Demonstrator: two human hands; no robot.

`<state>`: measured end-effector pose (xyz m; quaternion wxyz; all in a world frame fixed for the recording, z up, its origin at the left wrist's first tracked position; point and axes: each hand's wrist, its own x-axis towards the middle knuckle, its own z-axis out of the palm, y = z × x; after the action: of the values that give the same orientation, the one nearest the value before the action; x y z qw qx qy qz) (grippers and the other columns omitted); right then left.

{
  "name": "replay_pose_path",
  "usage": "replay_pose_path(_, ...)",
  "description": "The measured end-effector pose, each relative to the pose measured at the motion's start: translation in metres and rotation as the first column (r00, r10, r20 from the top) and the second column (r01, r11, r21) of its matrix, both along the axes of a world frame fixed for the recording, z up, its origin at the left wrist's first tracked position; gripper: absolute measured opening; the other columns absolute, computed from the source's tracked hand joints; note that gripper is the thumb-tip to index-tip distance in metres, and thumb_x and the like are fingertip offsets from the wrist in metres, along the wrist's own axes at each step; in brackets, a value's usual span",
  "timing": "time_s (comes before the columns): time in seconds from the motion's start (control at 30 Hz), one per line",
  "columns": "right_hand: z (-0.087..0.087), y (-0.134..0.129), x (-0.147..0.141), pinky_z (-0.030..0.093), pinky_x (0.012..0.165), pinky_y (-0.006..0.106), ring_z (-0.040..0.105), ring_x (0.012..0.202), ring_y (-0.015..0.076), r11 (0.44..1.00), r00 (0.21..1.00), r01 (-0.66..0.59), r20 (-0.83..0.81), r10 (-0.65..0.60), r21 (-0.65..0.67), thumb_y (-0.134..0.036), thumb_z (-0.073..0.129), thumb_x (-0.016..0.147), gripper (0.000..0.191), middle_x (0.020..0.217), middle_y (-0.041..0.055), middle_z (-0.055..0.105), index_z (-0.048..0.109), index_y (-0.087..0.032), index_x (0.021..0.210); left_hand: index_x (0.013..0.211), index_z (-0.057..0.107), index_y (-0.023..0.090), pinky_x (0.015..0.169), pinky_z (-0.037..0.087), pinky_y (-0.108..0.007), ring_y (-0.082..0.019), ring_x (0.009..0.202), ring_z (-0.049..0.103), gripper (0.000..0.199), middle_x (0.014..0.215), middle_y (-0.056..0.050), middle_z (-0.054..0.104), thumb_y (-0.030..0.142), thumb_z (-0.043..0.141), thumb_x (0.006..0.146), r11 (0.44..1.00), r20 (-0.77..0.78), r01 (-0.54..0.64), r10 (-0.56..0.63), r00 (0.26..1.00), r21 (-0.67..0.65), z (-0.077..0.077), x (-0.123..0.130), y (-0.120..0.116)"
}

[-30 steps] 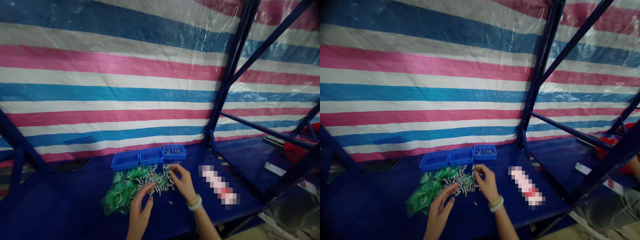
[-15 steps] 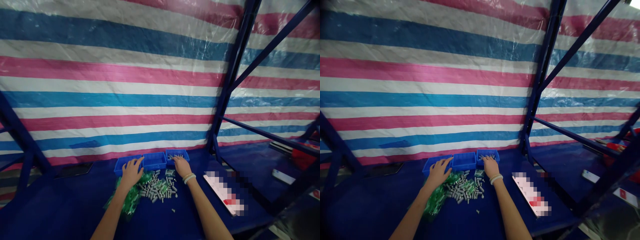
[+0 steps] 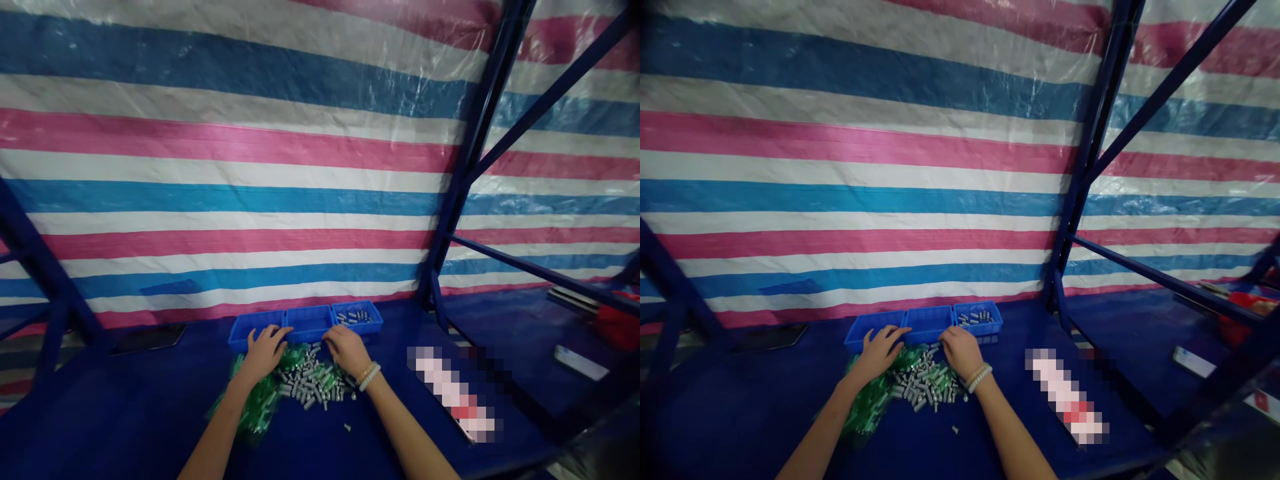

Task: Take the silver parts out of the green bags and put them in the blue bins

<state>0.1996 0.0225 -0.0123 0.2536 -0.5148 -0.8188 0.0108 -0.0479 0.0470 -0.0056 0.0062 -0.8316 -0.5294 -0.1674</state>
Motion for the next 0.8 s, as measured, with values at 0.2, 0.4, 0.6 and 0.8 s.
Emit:
replay_pose_path(0.2, -0.008, 0.003, -0.035, 0.047, 0.080, 0.027, 0.064, 0.094, 0.0191, 0.992, 0.977, -0.027, 0.205, 0.053, -0.126, -0.010, 0.045, 0.090, 0.029, 0.106, 0.0090, 0.066, 0.064, -0.020, 0.110, 0.130, 0.047, 0.034, 0.105, 0.021, -0.053, -0.023, 0.112, 0.051, 0.043, 0.119, -0.005, 0.057, 0.019, 0.039, 0.091, 1.000, 0.003, 0.010, -0.010, 1.000, -0.018, -0.001, -0.003, 0.000)
replay_pose_path(0.4, -0.012, 0.005, -0.028, 0.046, 0.082, 0.026, 0.062, 0.098, 0.0198, 0.985, 0.974, 0.044, 0.225, -0.005, -0.168, -0.013, 0.048, 0.091, 0.024, 0.105, 0.0101, 0.065, 0.065, -0.019, 0.105, 0.130, 0.047, 0.033, 0.106, 0.019, -0.056, -0.024, 0.114, 0.051, 0.044, 0.120, -0.006, 0.057, 0.018, 0.040, 0.089, 0.999, 0.020, 0.022, -0.022, 1.000, -0.024, -0.002, -0.004, -0.001)
replay_pose_path(0.6, -0.018, 0.006, -0.014, 0.044, 0.087, 0.025, 0.059, 0.102, 0.0205, 0.975, 0.981, 0.096, 0.182, -0.060, -0.199, -0.012, 0.058, 0.084, 0.019, 0.105, 0.0093, 0.064, 0.069, -0.018, 0.099, 0.132, 0.046, 0.031, 0.106, 0.014, -0.063, -0.027, 0.120, 0.046, 0.047, 0.126, -0.008, 0.054, 0.017, 0.043, 0.087, 0.998, 0.063, 0.024, -0.027, 0.998, 0.054, 0.001, 0.000, -0.006)
replay_pose_path(0.8, -0.020, 0.006, -0.005, 0.044, 0.084, 0.032, 0.058, 0.099, 0.0266, 0.964, 0.981, 0.188, 0.086, -0.175, -0.186, -0.006, 0.060, 0.080, 0.012, 0.096, 0.0150, 0.066, 0.070, -0.012, 0.084, 0.124, 0.053, 0.023, 0.110, 0.022, -0.052, -0.026, 0.120, 0.047, 0.038, 0.126, -0.010, 0.054, 0.018, 0.043, 0.088, 0.962, 0.273, 0.021, -0.098, 0.957, 0.272, 0.022, 0.018, -0.018)
